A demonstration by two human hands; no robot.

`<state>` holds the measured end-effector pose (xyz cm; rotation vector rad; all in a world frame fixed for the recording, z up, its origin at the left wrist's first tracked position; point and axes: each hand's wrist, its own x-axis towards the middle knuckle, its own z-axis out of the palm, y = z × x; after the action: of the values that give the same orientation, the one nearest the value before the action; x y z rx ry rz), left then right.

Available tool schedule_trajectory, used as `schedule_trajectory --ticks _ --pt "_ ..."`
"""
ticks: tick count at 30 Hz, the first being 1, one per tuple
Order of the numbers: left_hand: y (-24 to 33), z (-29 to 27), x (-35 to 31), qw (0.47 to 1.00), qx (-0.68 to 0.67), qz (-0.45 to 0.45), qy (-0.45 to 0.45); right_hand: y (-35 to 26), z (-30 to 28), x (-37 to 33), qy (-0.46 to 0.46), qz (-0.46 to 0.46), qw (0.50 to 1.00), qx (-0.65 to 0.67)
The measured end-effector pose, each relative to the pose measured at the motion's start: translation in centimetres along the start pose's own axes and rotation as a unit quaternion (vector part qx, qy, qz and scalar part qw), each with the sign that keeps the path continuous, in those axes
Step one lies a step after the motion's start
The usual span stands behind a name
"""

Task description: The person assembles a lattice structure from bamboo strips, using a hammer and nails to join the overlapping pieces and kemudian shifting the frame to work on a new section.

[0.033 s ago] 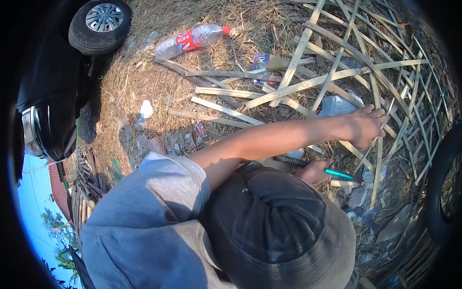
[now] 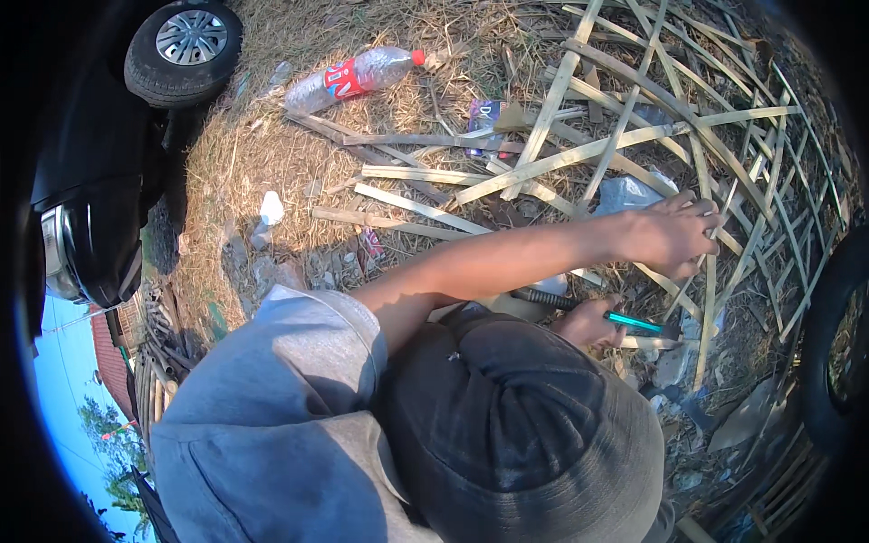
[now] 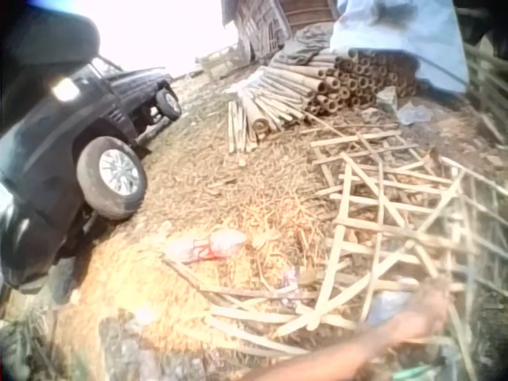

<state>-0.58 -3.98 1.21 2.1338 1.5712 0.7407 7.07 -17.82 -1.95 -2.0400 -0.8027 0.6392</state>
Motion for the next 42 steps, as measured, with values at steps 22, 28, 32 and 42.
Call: schedule_trajectory --ticks 22,28,32,42 --pt "-9.2 -25.9 -33.5 0.898 0.307 -0.314 -0.017 -5.7 -7.0 7.2 -0.165 -0.068 0.945 -0.275" --pt "-4.5 -40.5 -33.3 0.823 0.495 -0.277 -0.032 -5.4 -7.5 7.5 -0.209 -0.063 0.911 -0.349" --pt "-0.4 -47.3 -27.6 0.802 0.536 -0.238 0.115 3.8 -9.4 12.0 -0.379 0.025 0.806 -0.453" --pt "-7.2 -17.7 -2.4 0.836 -0.395 -0.380 0.002 -2.9 -5.9 11.7 -0.341 0.015 0.934 -0.110"
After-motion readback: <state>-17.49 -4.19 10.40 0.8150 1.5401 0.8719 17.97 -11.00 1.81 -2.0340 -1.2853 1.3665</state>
